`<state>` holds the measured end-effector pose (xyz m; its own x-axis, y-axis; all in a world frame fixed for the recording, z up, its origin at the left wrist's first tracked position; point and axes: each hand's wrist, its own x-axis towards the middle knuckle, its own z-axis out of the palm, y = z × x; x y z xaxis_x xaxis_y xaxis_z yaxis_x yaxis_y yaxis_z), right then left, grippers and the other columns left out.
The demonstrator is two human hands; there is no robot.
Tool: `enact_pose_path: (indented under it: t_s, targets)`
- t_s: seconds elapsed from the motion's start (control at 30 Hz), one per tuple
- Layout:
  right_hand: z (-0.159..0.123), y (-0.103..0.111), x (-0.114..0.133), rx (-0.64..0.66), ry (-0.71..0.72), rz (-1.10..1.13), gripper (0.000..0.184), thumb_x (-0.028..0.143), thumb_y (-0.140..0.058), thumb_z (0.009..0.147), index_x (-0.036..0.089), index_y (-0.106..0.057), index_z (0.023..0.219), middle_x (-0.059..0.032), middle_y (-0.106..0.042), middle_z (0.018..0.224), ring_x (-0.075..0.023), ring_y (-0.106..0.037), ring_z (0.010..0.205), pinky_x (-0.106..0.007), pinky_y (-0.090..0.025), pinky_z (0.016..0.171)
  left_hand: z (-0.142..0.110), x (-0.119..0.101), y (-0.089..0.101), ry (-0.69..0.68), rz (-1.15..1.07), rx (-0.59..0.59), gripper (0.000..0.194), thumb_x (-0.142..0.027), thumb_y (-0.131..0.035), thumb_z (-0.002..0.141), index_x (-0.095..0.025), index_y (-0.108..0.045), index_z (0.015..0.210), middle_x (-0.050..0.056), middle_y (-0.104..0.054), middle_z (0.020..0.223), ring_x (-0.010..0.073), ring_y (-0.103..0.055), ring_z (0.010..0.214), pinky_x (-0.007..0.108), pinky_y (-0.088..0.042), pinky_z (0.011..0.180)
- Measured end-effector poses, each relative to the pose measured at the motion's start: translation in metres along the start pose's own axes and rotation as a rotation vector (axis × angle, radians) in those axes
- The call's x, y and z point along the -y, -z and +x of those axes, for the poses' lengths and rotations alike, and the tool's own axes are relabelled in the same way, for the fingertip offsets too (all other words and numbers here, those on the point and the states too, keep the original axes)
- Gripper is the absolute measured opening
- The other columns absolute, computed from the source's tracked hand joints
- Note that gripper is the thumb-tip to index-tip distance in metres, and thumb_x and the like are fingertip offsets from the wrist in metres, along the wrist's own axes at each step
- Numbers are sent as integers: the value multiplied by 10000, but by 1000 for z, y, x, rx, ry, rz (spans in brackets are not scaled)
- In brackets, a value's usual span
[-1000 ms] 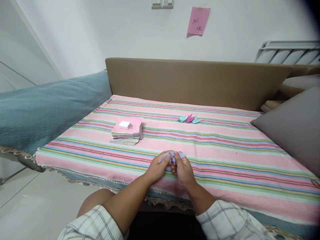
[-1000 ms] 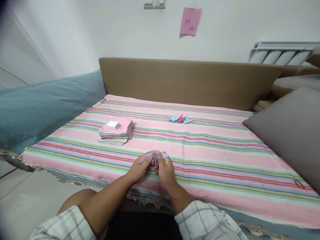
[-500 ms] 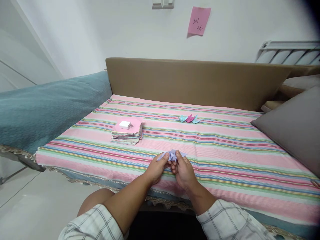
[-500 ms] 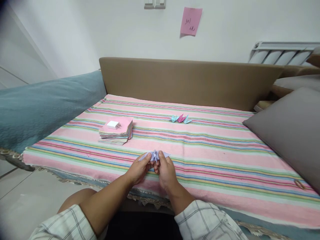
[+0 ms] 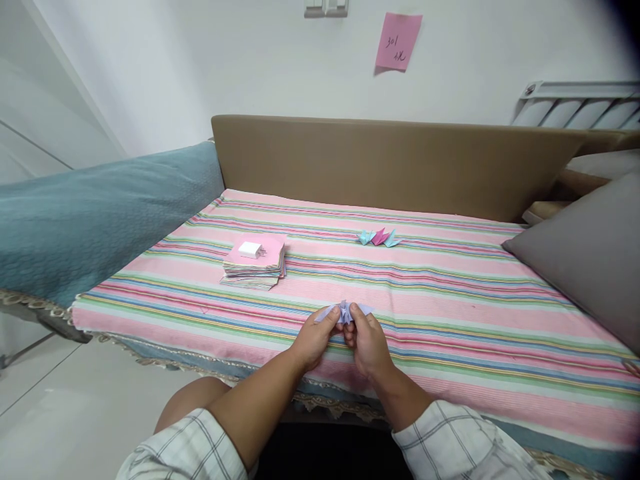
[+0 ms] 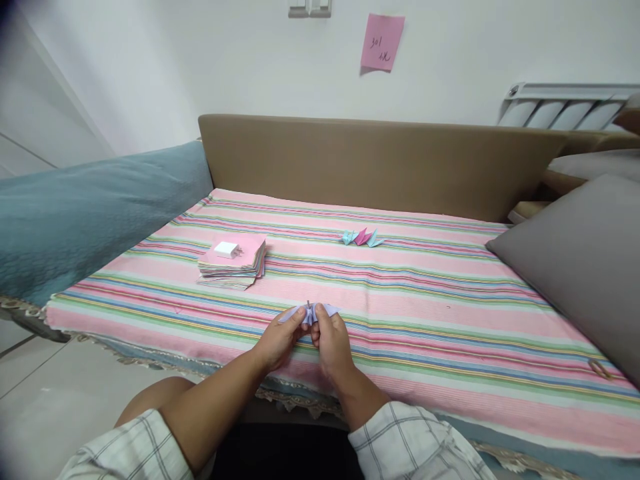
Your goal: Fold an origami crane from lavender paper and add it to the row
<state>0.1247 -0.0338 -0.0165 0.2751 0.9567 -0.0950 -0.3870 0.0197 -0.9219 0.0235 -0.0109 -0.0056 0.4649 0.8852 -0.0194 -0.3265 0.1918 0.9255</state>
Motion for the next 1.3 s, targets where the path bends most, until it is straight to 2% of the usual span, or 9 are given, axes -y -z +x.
enact_pose_path:
  t_s: [0.17, 0.33, 0.47, 0.6, 0.7, 0.9, 1.1, 1.3]
  targets:
    - [0, 0, -1, 27, -29, -31, 376, 555, -605, 720, 188, -535, 754, 58, -480, 504, -62, -347, 393, -177, -231, 352, -2, -6, -2, -25, 144, 30, 391, -542, -523, 792, -182, -489, 641, -21, -536, 579, 144, -541, 577, 281, -459, 612]
    - [2, 1, 0, 62, -27, -32, 409, 586, -584, 722, 181, -534, 697, 48, -474, 491, -63, -341, 386, -184, -223, 350, -1, -10, 1, -43, 208, 115, 396, -551, -490, 806, -182, -490, 661, -8, -557, 608, 158, -556, 621, 292, -455, 659]
    - [2, 4, 3, 97, 85, -153, 387, 566, -552, 768, 193, -529, 671, 56, -445, 486, -79, -363, 413, -209, -276, 391, 1, -7, 5, -53, 211, 76, 394, -533, -507, 806, -175, -501, 643, -9, -555, 615, 154, -546, 642, 287, -439, 690]
    - [-2, 4, 10, 101, 248, -329, 368, 524, -526, 809, 203, -506, 630, 46, -449, 512, -105, -408, 481, -237, -340, 480, 2, -6, 4, -73, 243, -3, 410, -539, -513, 802, -171, -506, 620, -19, -518, 584, 140, -515, 613, 256, -409, 632]
    - [-4, 3, 13, 112, 289, -362, 361, 505, -504, 830, 205, -507, 629, 41, -452, 533, -111, -414, 503, -244, -351, 507, 0, -10, 2, -100, 320, -5, 437, -556, -470, 820, -178, -499, 603, -19, -527, 576, 140, -514, 603, 256, -405, 624]
    - [-2, 3, 5, 150, 166, -246, 362, 521, -505, 825, 200, -511, 659, 45, -453, 522, -93, -387, 468, -225, -316, 445, -2, -12, 1, -99, 324, 0, 449, -572, -452, 825, -184, -494, 603, -10, -564, 589, 151, -533, 609, 271, -420, 636]
    - [2, 3, -1, 78, 15, -75, 421, 583, -549, 768, 181, -517, 648, 55, -440, 471, -67, -363, 414, -194, -258, 386, 0, -4, 0, -37, 59, 57, 421, -554, -479, 823, -175, -522, 645, -8, -559, 588, 151, -538, 570, 288, -442, 621]
    - [0, -2, 1, 26, -62, 67, 452, 583, -622, 704, 179, -479, 561, 62, -424, 433, -62, -364, 395, -193, -256, 377, 2, 1, -1, 15, -125, 31, 405, -540, -563, 780, -149, -557, 673, 3, -566, 601, 139, -536, 537, 287, -452, 593]
